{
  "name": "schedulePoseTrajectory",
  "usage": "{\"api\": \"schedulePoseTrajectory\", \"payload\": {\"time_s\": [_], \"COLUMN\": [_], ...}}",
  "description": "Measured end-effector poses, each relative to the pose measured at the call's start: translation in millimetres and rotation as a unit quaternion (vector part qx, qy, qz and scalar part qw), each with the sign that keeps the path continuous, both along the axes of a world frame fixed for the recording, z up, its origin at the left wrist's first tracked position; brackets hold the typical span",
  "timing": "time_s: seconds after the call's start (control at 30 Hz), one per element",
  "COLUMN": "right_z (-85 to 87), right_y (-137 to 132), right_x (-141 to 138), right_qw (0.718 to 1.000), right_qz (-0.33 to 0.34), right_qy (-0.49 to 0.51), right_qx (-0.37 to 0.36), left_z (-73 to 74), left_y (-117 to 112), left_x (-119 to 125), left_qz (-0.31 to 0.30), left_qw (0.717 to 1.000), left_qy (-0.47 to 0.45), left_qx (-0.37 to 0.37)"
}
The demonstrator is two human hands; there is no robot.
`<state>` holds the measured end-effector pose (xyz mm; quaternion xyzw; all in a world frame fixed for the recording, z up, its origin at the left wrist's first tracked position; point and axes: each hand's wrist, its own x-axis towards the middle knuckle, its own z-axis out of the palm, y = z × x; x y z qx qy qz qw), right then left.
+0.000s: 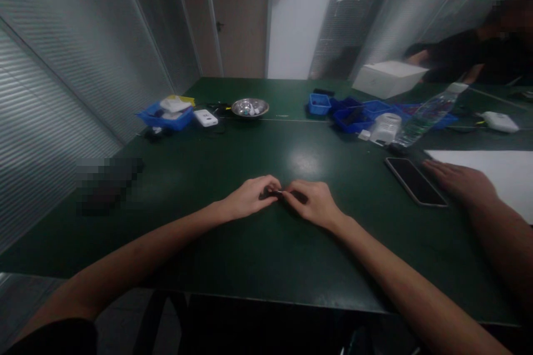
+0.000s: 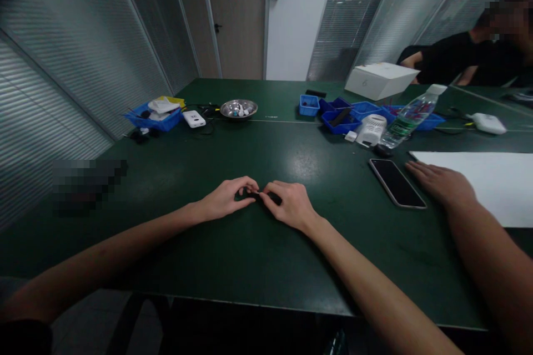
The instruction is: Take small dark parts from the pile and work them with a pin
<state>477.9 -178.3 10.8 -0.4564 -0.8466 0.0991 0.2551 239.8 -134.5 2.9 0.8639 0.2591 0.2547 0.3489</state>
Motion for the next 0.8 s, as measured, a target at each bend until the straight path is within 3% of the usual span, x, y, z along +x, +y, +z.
{"api": "schedulePoseTrajectory", "payload": {"time_s": [0.2,0.37,0.6,0.8], "right_z": [1.0,0.9,1.0,-0.1], "right_y": [-1.4,1.1,1.0,1.6], "right_x": [19.2,27.4,27.6,28.4], "right_qw": [1.000,0.999,0.999,1.000], "right_qz": [-0.016,-0.033,-0.032,-0.025], "right_qy": [-0.004,0.001,-0.002,-0.007], "right_qx": [0.003,0.004,0.002,-0.002], "left_z": [4.1,5.2,-3.2,-9.2], "left_y": [3.8,23.2,75.2,119.1], "left_x": [-14.2,-41.6,-94.8,-175.4], "left_qz": [-0.046,-0.063,0.082,0.252], "left_qw": [0.999,0.997,0.989,0.940], "left_qy": [0.018,0.030,0.097,0.173], "left_qx": [-0.009,-0.019,0.071,0.149]}}
